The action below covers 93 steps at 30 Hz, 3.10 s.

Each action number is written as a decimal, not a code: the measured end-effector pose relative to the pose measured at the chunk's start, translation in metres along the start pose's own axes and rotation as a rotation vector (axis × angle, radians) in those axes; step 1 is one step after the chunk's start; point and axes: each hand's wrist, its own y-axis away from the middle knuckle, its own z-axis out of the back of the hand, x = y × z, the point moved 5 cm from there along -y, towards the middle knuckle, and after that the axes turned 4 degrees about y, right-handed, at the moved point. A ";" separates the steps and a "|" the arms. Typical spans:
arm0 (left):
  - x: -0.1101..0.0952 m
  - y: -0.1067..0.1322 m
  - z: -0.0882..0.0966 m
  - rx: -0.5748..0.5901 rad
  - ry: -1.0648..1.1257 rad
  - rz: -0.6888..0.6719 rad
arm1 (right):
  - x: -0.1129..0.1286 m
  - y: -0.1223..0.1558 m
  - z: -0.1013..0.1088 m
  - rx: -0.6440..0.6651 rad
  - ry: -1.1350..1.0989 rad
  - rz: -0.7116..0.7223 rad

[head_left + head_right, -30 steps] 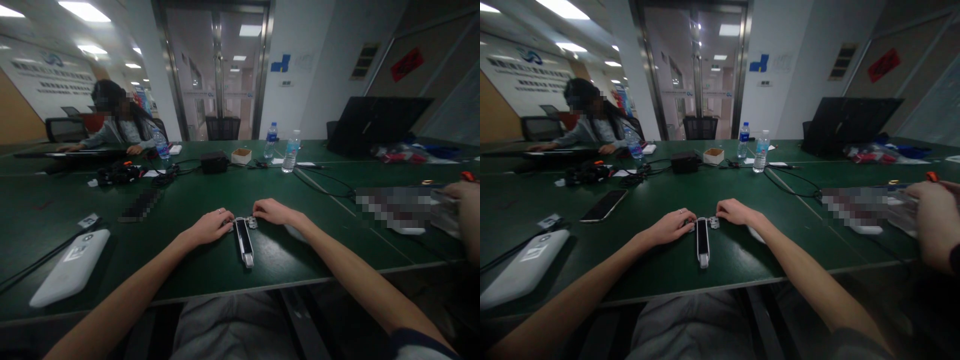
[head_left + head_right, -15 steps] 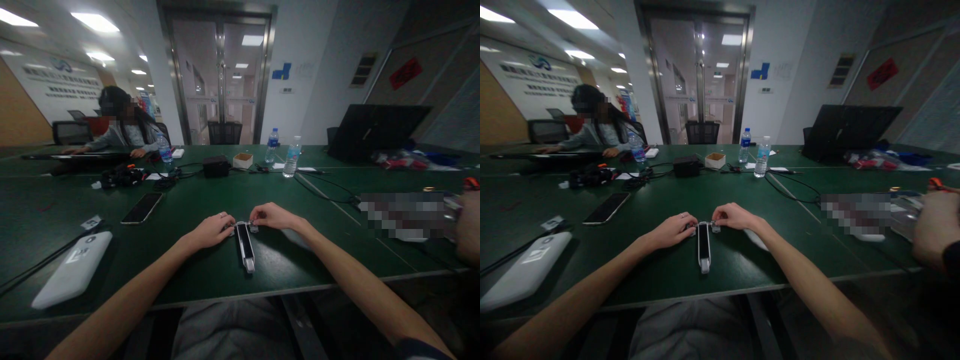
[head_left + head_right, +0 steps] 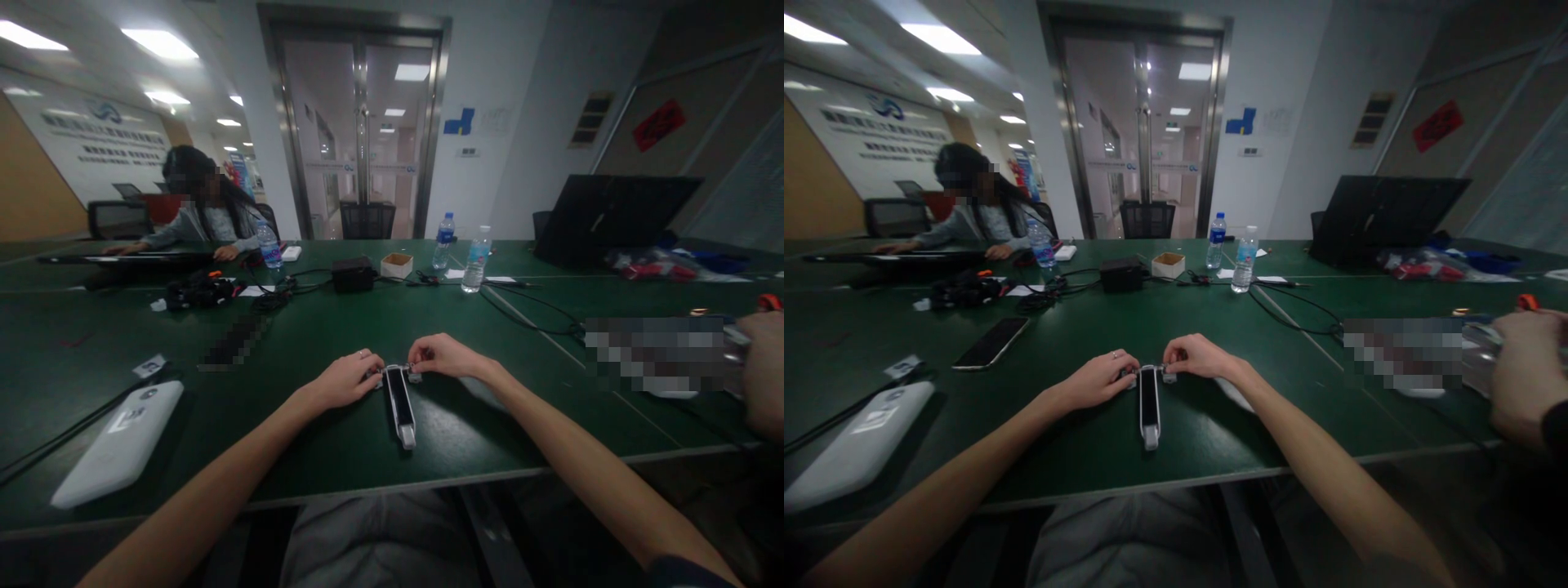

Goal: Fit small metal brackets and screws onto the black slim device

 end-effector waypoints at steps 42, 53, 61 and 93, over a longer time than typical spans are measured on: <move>0.001 0.000 -0.001 -0.004 0.001 -0.008 | 0.006 0.001 0.001 -0.012 -0.046 0.035; 0.003 0.000 -0.002 -0.002 0.008 -0.015 | 0.005 0.000 -0.002 0.000 -0.009 0.011; 0.002 0.000 -0.001 -0.004 0.012 -0.020 | 0.005 0.001 -0.001 -0.002 0.033 0.013; 0.001 -0.005 -0.005 0.001 -0.018 -0.047 | 0.002 0.002 -0.004 0.061 0.178 -0.025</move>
